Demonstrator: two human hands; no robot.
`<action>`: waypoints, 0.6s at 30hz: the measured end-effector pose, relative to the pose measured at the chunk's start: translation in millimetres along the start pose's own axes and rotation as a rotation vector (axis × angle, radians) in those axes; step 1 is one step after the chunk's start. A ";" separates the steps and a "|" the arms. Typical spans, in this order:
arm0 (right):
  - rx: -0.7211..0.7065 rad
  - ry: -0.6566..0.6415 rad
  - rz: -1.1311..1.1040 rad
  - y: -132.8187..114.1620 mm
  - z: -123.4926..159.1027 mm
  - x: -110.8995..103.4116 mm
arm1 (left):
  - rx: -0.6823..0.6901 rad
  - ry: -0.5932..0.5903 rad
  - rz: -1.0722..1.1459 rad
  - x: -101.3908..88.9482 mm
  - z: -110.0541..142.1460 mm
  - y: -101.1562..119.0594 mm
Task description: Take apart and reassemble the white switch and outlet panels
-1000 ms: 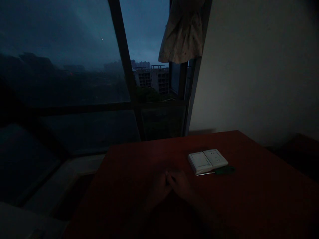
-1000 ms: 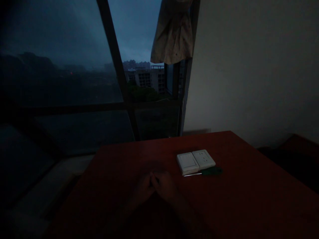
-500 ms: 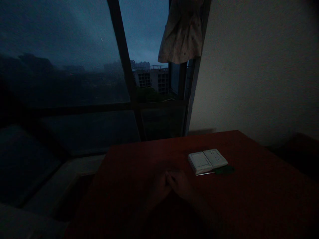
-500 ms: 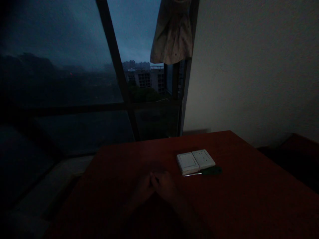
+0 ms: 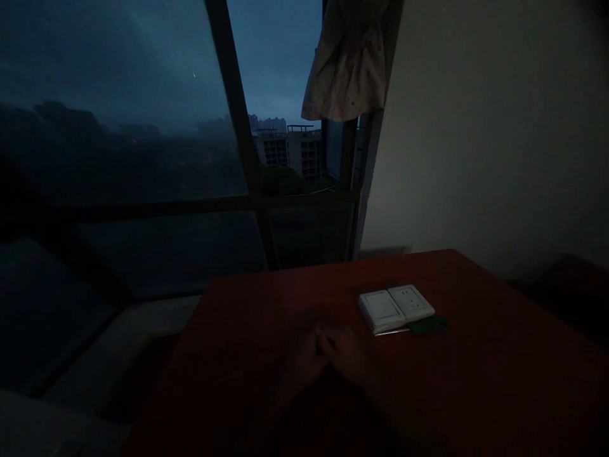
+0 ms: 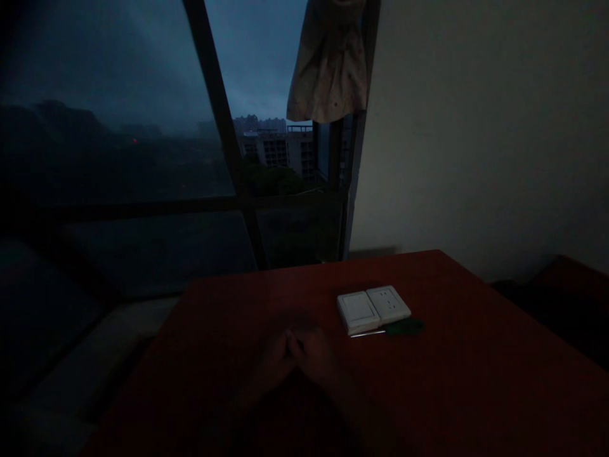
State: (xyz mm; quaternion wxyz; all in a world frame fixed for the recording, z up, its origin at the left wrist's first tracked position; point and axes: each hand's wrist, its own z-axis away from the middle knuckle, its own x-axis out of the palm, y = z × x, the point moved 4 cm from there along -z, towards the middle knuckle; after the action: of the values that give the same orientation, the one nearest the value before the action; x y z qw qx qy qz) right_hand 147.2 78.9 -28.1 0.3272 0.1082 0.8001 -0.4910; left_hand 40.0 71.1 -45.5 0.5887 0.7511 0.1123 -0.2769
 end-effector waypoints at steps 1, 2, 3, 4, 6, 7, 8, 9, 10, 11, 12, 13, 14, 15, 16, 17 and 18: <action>0.000 0.000 0.001 -0.3 0.1 -0.3 | -0.003 0.004 -0.005 0.2 0.4 -0.3; 0.001 -0.001 0.001 -0.6 0.2 -0.5 | -0.006 0.005 -0.009 0.5 0.7 -0.5; 0.001 -0.002 0.002 -0.8 0.2 -0.6 | -0.010 0.004 -0.011 0.7 0.9 -0.6; 0.000 -0.004 0.002 -1.0 0.2 -0.6 | -0.014 0.003 -0.014 0.9 1.1 -0.5; 0.000 -0.007 0.001 -1.1 0.2 -0.4 | -0.021 0.004 -0.016 0.6 1.2 0.1; 0.000 -0.007 0.002 -1.0 0.2 -0.3 | -0.023 0.004 -0.014 0.3 1.2 0.6; 0.000 -0.007 0.002 -1.0 0.2 -0.4 | -0.021 0.003 -0.012 0.0 1.0 1.3; -0.001 -0.007 0.003 -1.1 0.2 -0.5 | -0.017 -0.002 -0.006 -0.2 0.8 2.1; -0.002 -0.008 0.003 -1.2 0.1 -0.7 | -0.010 -0.010 0.001 -0.3 0.5 2.9; -0.003 -0.008 0.003 -1.4 0.1 -0.9 | -0.002 -0.018 0.009 -0.3 0.2 3.6; -0.004 -0.009 0.002 -1.7 0.1 -1.1 | 0.005 -0.023 0.016 -0.3 -0.1 4.2; -0.006 -0.010 0.000 -1.9 0.1 -1.3 | 0.012 -0.026 0.021 -0.4 -0.4 4.4; -0.007 -0.011 -0.002 -2.1 0.1 -1.4 | 0.016 -0.028 0.025 -0.3 -0.6 4.4; -0.008 -0.011 -0.003 -2.2 0.2 -1.3 | 0.020 -0.028 0.027 -0.2 -0.7 4.1; -0.009 -0.011 -0.003 -2.2 0.2 -1.1 | 0.022 -0.029 0.028 0.0 -0.7 3.6; -0.009 -0.010 -0.002 -2.1 0.3 -0.9 | 0.023 -0.030 0.028 0.3 -0.6 3.1; -0.008 -0.009 0.000 -1.8 0.4 -0.6 | 0.021 -0.027 0.028 0.5 -0.5 2.4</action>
State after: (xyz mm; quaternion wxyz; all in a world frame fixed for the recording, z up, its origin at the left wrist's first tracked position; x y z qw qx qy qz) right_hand 146.9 77.7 -26.5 0.3312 0.1046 0.8005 -0.4884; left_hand 41.7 70.8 -43.7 0.5858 0.7550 0.0909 -0.2803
